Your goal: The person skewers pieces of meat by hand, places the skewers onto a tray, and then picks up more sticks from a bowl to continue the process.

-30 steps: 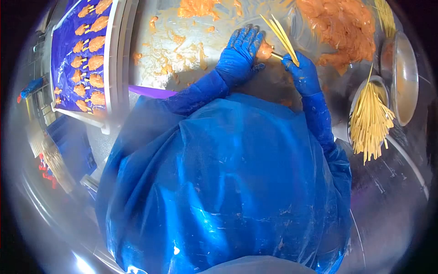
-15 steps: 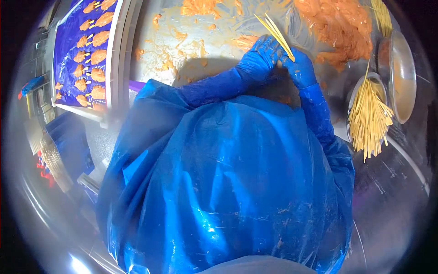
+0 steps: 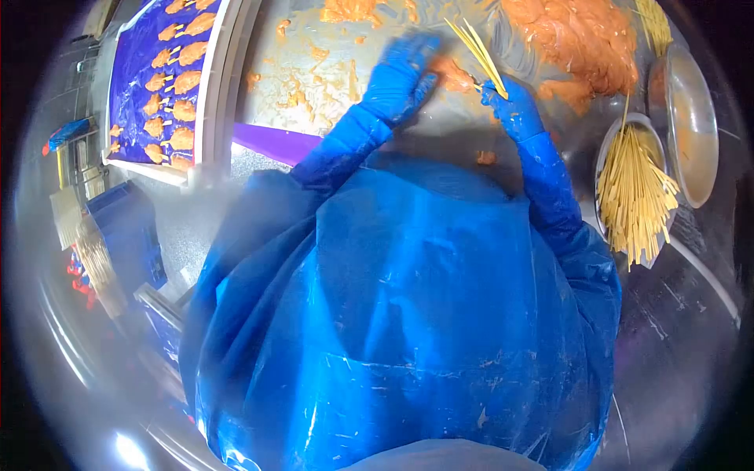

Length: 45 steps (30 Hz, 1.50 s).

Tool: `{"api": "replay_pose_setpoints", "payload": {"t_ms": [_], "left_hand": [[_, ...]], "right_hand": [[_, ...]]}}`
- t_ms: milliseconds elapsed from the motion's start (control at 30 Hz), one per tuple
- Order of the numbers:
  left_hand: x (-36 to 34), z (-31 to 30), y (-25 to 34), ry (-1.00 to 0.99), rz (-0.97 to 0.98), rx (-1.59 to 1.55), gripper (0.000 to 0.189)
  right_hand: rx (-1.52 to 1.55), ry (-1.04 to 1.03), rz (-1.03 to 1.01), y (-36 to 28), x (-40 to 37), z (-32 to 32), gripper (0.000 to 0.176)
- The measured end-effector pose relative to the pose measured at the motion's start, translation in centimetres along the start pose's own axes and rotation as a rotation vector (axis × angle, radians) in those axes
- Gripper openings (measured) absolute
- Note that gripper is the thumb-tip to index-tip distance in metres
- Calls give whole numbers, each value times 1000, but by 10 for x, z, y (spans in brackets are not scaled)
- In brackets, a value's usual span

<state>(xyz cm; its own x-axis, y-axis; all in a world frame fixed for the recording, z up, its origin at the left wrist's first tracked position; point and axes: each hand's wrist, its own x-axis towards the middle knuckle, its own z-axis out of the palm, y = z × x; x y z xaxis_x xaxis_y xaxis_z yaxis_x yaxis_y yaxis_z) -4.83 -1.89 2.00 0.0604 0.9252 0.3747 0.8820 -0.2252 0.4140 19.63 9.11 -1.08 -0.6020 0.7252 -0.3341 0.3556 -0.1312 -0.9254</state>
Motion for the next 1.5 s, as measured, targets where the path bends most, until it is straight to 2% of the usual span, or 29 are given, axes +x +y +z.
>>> {"api": "replay_pose_setpoints", "payload": {"t_ms": [100, 133, 167, 233, 300, 333, 367, 433, 467, 500, 567, 600, 667, 733, 800, 833, 900, 1000, 1067, 1133, 1267, 1367, 1433, 1500], "left_hand": [[-1, 13, -20, 21, -64, 41, 51], [-3, 16, -29, 204, -162, -198, 41], [1, 4, -28, 251, -257, -229, 35], [13, -8, -33, 179, -203, -216, 33], [28, 2, -26, -67, -47, -372, 34], [31, 7, -20, -95, 33, -161, 43], [36, 6, -19, -91, 37, -158, 43], [45, 4, -13, -353, -170, 20, 54], [43, 10, -25, -316, -86, 46, 56], [40, 10, -28, -314, -93, 46, 56], [38, 1, -23, -165, -170, -543, 49], [39, -1, -19, -162, -174, -541, 49], [37, 1, -5, -1, -55, -342, 45], [39, 4, 31, -31, -3, -264, 40], [33, 28, 47, -45, 109, -74, 27], [34, 42, 49, 9, 66, -236, 19], [32, 61, 40, 78, 52, -328, 17], [30, 62, 30, 65, 110, -399, 18], [27, 62, 30, 59, 106, -388, 19], [25, 61, 28, 49, 109, -377, 20], [22, 59, 29, -37, 104, -424, 22], [22, 53, 27, -113, 102, -440, 25], [23, 49, 24, -157, 85, -459, 26], [22, 45, 19, -139, 126, -413, 27]], "right_hand": [[18, -37, 15, 1, 1, -4, 22], [41, -44, 7, 2, 2, -5, 23], [44, -37, 5, 1, 2, -5, 23], [30, -33, 52, -2, 5, -5, 20], [37, -61, 88, -9, 6, -10, 22], [41, -84, 134, -13, 6, -13, 24], [40, -82, 128, -18, 5, -15, 24], [61, -79, 142, -22, 1, -19, 27], [58, -84, 145, -19, -2, -21, 27], [103, -52, 117, -15, -3, -21, 25], [147, -28, 87, -13, -5, -24, 23], [173, -46, 97, -12, -7, -26, 22], [201, -71, 115, -6, -6, -27, 22], [56, 9, -7, 2, -3, -25, 21], [13, 21, 10, -10, -6, -23, 19], [-29, 42, 18, -15, -7, -24, 18], [-40, 45, 0, -4, -7, -29, 17], [-24, 63, 21, 4, -19, -36, 15], [3, 83, 52, 7, -26, -40, 15], [-8, 108, -20, 15, -34, -49, 13], [-6, 114, 41, 21, -62, -64, 12], [41, 165, 143, 32, -85, -74, 13], [-80, 295, 336, 39, -105, -83, 14], [-83, 343, 343, 30, -129, -86, 15]]}}
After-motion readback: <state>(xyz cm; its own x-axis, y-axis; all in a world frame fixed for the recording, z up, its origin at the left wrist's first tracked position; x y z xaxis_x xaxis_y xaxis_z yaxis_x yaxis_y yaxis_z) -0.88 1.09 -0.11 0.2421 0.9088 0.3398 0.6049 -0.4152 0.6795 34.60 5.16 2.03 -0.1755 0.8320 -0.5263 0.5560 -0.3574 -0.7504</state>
